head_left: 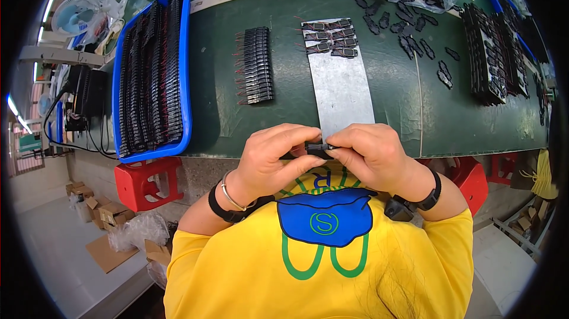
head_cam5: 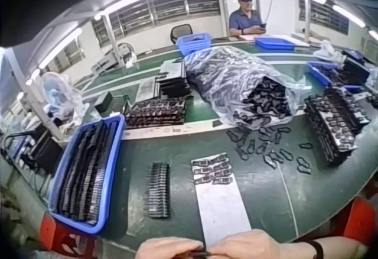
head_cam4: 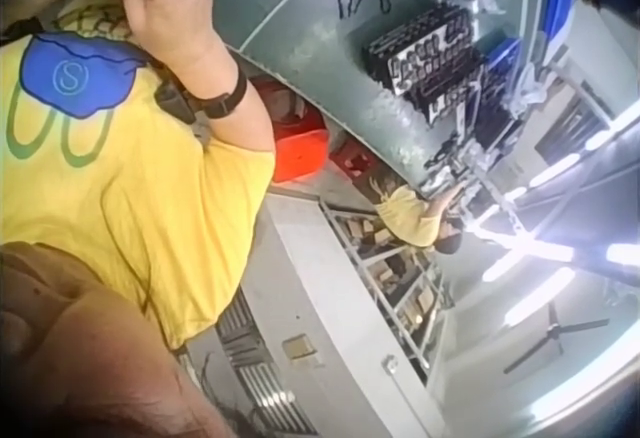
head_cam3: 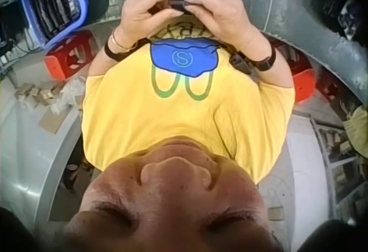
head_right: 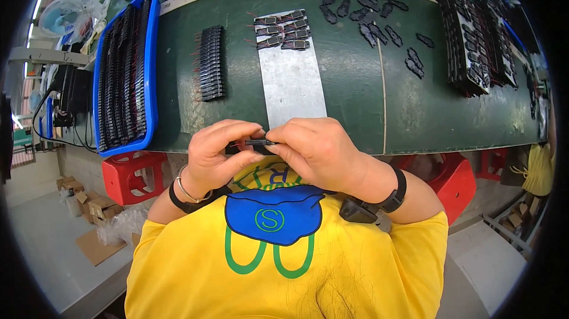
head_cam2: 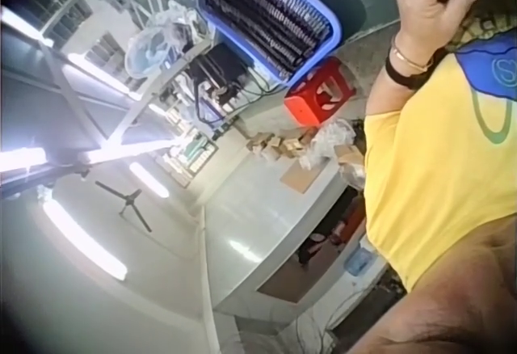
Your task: The person picks up a speaker and a plastic housing by hand, fits the speaker into the housing, and presses them together. This process is repeated for additional units, which are then placed onto a metal plate.
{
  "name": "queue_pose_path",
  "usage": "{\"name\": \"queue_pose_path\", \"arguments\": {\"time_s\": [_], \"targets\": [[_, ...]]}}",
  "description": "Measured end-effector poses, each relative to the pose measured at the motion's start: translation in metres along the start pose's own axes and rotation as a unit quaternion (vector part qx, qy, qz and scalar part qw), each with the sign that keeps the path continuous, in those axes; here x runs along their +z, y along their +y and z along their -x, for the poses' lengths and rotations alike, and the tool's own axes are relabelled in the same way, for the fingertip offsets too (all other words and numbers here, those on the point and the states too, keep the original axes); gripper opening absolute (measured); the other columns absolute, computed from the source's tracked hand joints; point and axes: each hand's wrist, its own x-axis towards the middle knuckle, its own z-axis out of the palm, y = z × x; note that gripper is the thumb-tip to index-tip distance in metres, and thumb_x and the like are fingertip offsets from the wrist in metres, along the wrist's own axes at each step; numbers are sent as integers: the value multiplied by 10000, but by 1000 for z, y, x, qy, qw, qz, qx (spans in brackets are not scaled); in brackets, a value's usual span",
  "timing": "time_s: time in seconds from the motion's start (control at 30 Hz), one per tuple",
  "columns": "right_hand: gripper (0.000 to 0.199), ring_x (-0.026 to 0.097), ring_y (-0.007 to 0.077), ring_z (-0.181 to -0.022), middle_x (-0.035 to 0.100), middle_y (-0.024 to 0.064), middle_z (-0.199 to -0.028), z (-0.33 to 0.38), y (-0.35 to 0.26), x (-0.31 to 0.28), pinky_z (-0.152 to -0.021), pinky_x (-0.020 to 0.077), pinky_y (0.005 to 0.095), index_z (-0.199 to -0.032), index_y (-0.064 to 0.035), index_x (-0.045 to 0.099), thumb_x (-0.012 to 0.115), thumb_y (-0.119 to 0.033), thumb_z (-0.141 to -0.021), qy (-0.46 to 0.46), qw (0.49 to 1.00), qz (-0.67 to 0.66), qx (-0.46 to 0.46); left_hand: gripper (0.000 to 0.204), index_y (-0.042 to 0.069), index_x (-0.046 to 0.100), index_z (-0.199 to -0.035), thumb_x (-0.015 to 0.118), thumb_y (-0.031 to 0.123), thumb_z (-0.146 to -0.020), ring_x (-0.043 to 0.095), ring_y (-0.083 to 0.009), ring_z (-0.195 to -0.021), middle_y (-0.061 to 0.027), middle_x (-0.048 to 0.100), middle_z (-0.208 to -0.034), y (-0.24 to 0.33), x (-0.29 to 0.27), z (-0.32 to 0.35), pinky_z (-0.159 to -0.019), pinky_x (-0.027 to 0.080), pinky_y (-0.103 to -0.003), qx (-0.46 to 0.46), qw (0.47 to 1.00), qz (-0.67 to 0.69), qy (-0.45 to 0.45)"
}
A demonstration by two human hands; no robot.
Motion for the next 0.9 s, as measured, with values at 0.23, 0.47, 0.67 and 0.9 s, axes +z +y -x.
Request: {"name": "queue_pose_path", "arguments": {"time_s": [0.23,0.47,0.67,0.9], "targets": [[179,643,256,-616,639,106,-733,0,-1,4,-527,499,320,-859,-5,618,729,-3,-719,19,999,42,-30,227,10,673,-889,770,11,-684,636,-223,-675,-114,661,-808,-2,-7,-1,-595,495,-274,14,999,-28,10],[199,622,247,-589,627,104,-712,-6,-3,4,-506,483,316,-839,-15,611,751,-11,-698,27,998,54,-35,213,18,682,-841,769,-17,-650,628,-228,-658,-102,652,-771,-5,-16,1,-577,487,-293,76,992,-105,7],[180,577,241,-542,605,99,-679,-11,-1,-15,-482,442,312,-826,-25,604,734,6,-705,35,994,100,-30,170,24,666,-807,758,-3,-667,610,-230,-634,-93,627,-727,-25,-35,10,-555,476,-298,55,977,-193,78],[150,570,245,-542,596,96,-669,-7,1,-25,-486,433,314,-818,-26,604,712,12,-721,24,992,122,-6,134,27,649,-785,735,-4,-686,588,-218,-597,-82,609,-702,-22,-44,12,-537,466,-301,-10,974,-213,81]]}}
